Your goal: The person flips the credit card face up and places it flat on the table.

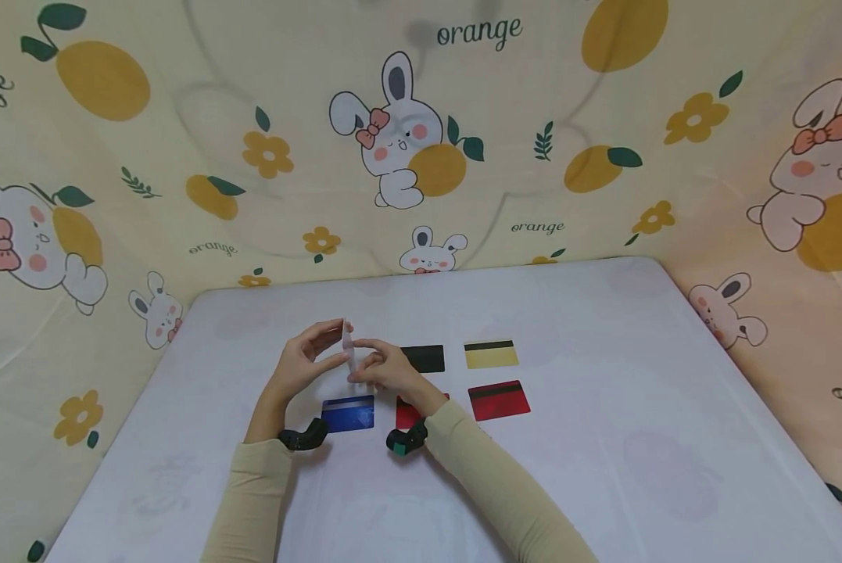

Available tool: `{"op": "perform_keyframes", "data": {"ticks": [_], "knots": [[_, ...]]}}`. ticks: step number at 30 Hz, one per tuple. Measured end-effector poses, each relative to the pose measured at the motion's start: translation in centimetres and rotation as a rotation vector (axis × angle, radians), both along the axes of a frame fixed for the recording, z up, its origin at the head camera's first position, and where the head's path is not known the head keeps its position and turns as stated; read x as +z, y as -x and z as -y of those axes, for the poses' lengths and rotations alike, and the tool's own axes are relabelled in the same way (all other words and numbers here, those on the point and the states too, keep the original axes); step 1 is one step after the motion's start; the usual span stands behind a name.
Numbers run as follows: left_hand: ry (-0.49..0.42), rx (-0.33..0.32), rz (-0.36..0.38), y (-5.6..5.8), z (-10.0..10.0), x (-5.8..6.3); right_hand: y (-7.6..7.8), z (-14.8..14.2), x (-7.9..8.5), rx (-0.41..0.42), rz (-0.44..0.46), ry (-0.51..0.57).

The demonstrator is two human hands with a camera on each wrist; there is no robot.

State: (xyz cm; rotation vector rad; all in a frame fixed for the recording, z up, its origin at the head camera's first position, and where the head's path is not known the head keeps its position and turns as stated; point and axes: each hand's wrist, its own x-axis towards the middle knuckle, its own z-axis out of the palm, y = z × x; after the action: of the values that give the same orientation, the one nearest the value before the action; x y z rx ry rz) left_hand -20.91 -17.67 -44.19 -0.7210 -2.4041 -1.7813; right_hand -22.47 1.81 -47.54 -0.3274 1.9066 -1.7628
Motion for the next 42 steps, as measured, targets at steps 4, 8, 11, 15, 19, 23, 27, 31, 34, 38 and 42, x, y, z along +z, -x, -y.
{"op": "perform_keyframes", "data": {"ticks": [4,8,11,15,19,23,27,31,34,38,42], "knots": [[-0.005,-0.009,0.003,0.0,0.1,0.2,-0.5,-0.1,1.0,-0.003,0.002,-0.001],[0.005,-0.012,0.015,0.0,0.1,0.5,-0.9,-0.2,1.7,-0.008,-0.01,-0.004],[0.021,-0.006,0.023,0.0,0.2,0.6,-0.5,-0.1,0.7,-0.014,-0.025,-0.003],[0.027,-0.001,0.025,-0.1,0.3,0.7,-0.2,0.1,-0.1,-0.025,-0.034,-0.016],[0.023,0.005,0.028,-0.1,0.4,0.8,-0.3,0.1,0.0,-0.032,-0.024,-0.023],[0.03,0.015,0.034,-0.1,0.5,0.8,-0.3,0.1,0.1,-0.041,-0.014,-0.023],[0.045,0.028,0.06,-0.2,0.6,0.7,-0.4,0.0,0.2,-0.054,-0.009,-0.021],[0.037,0.027,0.068,-0.3,0.7,0.8,-0.4,0.0,0.2,-0.065,-0.013,-0.016],[0.007,0.022,0.071,-0.3,0.9,0.7,-0.4,0.0,0.2,-0.069,-0.012,-0.01],[-0.029,0.012,0.074,-0.2,1.0,0.6,-0.4,-0.1,0.1,-0.071,-0.019,-0.014],[-0.031,0.008,0.063,-0.2,1.0,0.6,-0.3,-0.2,-0.1,-0.073,-0.036,-0.014]]}}
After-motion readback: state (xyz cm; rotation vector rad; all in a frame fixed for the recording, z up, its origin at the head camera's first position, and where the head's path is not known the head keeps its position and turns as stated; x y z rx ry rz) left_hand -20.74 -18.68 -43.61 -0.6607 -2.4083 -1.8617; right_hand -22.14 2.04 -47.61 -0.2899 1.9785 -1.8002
